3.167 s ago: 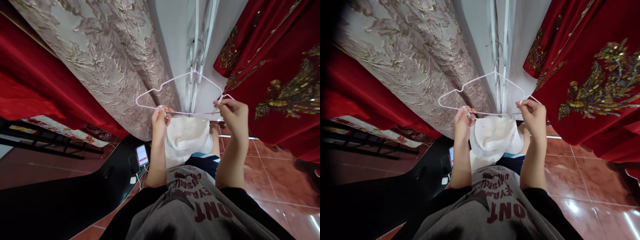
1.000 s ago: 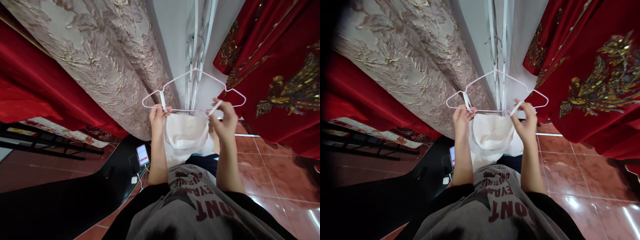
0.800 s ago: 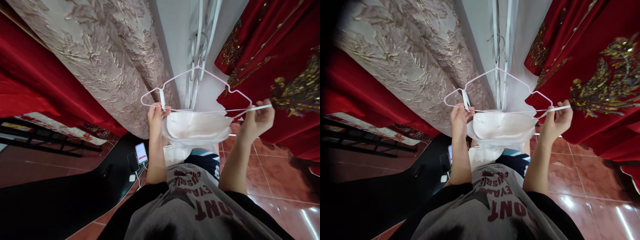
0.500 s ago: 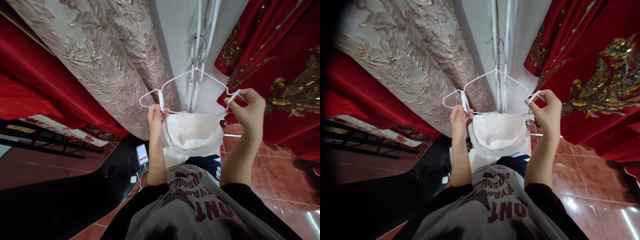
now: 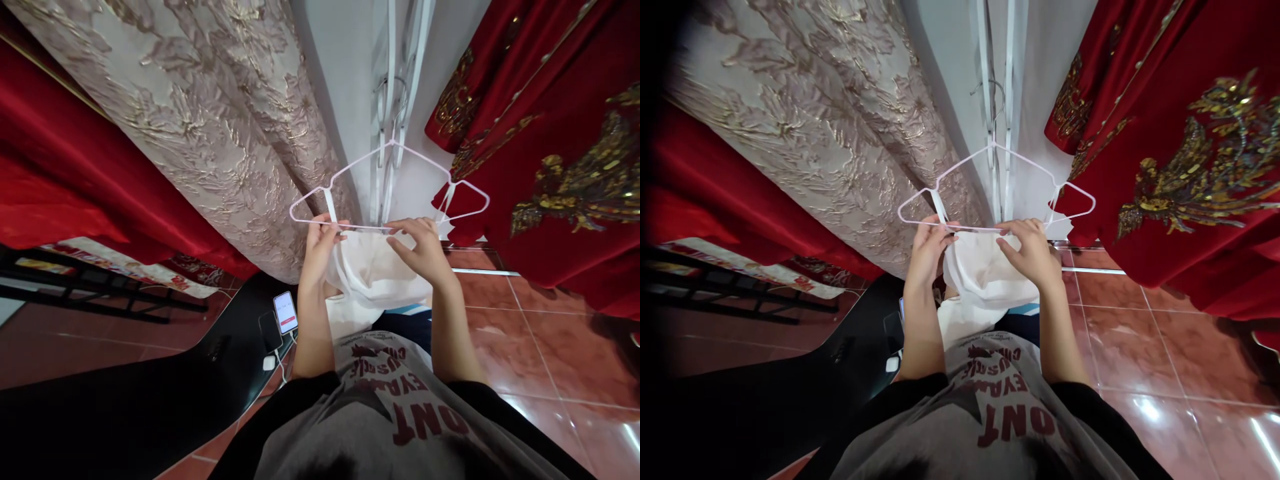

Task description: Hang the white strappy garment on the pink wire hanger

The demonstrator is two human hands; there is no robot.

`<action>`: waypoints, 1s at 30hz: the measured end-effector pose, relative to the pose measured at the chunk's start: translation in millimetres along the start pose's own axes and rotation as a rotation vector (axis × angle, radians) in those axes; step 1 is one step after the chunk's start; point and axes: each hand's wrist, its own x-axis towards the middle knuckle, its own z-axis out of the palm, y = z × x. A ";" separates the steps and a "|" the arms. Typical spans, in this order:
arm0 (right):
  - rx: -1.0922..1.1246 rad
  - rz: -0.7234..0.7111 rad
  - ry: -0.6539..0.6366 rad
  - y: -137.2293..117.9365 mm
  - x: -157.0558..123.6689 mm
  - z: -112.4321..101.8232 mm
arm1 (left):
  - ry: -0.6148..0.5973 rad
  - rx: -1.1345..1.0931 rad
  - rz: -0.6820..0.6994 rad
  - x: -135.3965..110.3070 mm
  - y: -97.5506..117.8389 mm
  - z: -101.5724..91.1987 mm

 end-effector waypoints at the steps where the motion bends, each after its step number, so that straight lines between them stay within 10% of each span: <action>1: -0.014 0.010 0.022 1.5 0.4 -0.4 | -0.097 0.068 -0.020 -2.8 5.1 -6.3; 6: 0.017 0.013 0.097 0.9 -0.6 -5.9 | -0.399 0.265 -0.039 -17.2 40.5 -23.1; 12: 0.066 -0.011 0.073 -3.8 -4.6 -11.3 | 0.076 -0.039 0.233 -4.1 61.4 -5.1; 19: 0.083 -0.028 0.037 -3.6 -5.7 -9.5 | 0.496 -0.043 0.324 7.7 28.5 -10.8; 24: 0.127 -0.037 0.024 -9.9 -3.4 1.5 | 0.226 -0.066 0.131 -2.5 7.8 8.9; 30: 0.352 0.274 0.867 40.3 -10.4 -19.9 | 0.133 -0.142 0.108 -3.0 4.8 26.3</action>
